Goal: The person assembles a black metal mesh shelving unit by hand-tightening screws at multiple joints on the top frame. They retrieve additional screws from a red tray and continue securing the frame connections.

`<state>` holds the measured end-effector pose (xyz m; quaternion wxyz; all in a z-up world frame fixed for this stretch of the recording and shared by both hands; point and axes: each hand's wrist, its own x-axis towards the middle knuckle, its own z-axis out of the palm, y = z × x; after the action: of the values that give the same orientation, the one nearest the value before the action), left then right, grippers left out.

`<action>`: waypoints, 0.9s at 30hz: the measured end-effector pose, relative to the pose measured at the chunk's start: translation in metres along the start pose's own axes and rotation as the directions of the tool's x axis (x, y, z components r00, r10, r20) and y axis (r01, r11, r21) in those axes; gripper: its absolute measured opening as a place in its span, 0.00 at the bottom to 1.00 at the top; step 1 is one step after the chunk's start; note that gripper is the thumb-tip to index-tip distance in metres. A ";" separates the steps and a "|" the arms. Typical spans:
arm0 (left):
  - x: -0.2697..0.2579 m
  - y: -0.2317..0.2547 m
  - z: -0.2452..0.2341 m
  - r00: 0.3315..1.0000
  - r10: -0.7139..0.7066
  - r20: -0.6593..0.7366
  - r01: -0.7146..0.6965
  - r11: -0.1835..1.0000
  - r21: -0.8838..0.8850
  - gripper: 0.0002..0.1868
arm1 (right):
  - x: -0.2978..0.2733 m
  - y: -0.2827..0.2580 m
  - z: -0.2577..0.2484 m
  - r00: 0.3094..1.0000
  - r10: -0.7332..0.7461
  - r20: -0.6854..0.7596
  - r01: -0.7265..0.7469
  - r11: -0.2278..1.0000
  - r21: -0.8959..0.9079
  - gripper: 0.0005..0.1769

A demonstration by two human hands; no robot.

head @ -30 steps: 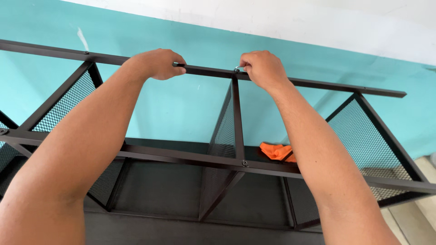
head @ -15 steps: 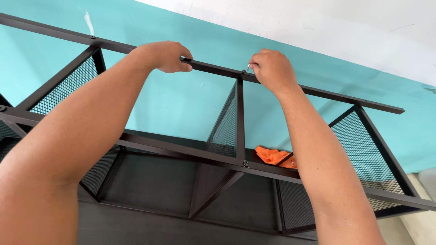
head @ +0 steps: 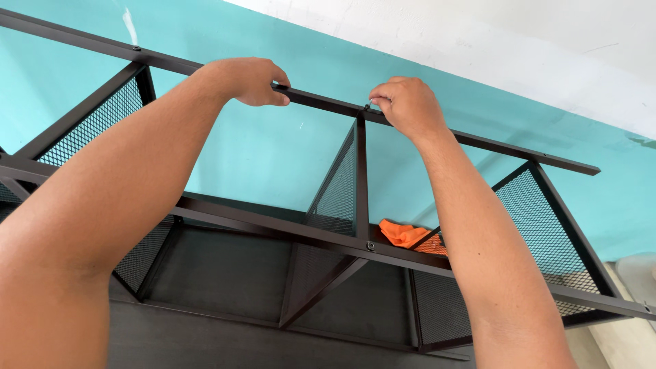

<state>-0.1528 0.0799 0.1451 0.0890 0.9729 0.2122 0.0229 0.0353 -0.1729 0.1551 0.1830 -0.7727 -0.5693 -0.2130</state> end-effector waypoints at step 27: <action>-0.003 0.008 -0.002 1.000 -0.013 0.027 0.013 1.000 0.021 0.24 | 0.021 -0.007 0.006 0.958 0.249 0.140 -0.261 0.963 0.071 0.05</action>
<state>-0.1524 0.0716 0.1484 0.0820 0.9726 0.2175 0.0070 0.0348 -0.1508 0.1612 0.2056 -0.8430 -0.4845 -0.1115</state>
